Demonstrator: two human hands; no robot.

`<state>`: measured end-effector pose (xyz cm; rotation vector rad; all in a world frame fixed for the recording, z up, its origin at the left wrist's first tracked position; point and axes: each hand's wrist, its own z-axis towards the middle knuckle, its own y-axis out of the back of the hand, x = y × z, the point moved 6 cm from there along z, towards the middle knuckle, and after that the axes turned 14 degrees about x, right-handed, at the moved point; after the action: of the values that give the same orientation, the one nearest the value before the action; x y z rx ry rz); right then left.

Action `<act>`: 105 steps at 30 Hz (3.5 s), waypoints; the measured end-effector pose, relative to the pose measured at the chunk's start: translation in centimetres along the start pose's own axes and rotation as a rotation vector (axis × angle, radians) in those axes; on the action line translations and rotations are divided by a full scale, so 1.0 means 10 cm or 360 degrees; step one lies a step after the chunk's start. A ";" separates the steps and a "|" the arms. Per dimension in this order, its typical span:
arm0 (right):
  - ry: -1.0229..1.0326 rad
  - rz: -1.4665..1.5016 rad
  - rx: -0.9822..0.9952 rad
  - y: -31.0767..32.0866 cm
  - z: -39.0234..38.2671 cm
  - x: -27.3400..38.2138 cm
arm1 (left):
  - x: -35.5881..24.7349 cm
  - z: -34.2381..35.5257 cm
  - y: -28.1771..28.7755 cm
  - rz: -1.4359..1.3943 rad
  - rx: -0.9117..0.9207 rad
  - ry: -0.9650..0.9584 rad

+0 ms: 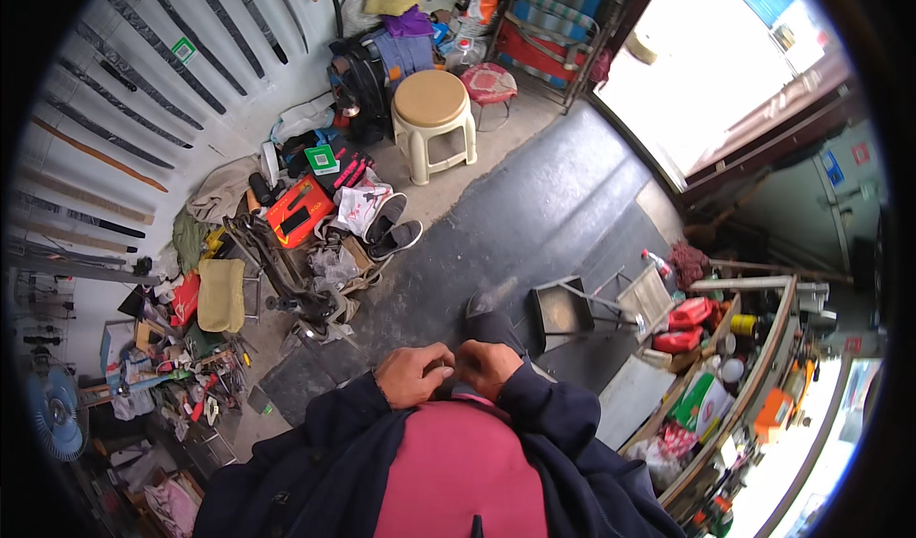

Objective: The person cleans a small black electrical component with a green cloth, then wraps it with black electrical tape. They move a plastic stool to retrieve the tape roll from under a pile of items, return to the workbench, and continue wrapping the component.

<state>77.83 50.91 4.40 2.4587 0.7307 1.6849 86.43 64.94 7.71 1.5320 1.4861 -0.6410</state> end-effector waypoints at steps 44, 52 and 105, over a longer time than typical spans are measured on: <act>-0.0260 -0.0409 0.0665 6.11 5.20 -2.55 | 0.75 4.55 4.13 -0.1280 -0.1282 0.0344; -0.0955 -0.0137 0.1117 6.17 6.77 -3.97 | 1.55 5.21 3.69 -0.1547 -0.1826 0.0829; -0.0777 -0.2406 0.1184 4.39 10.68 -4.57 | 3.69 5.03 3.75 -0.0485 -0.2232 0.1515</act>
<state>175.54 14.53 -63.14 1.3691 2.4173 0.2207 138.72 44.83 -38.73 0.4018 2.0840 1.0231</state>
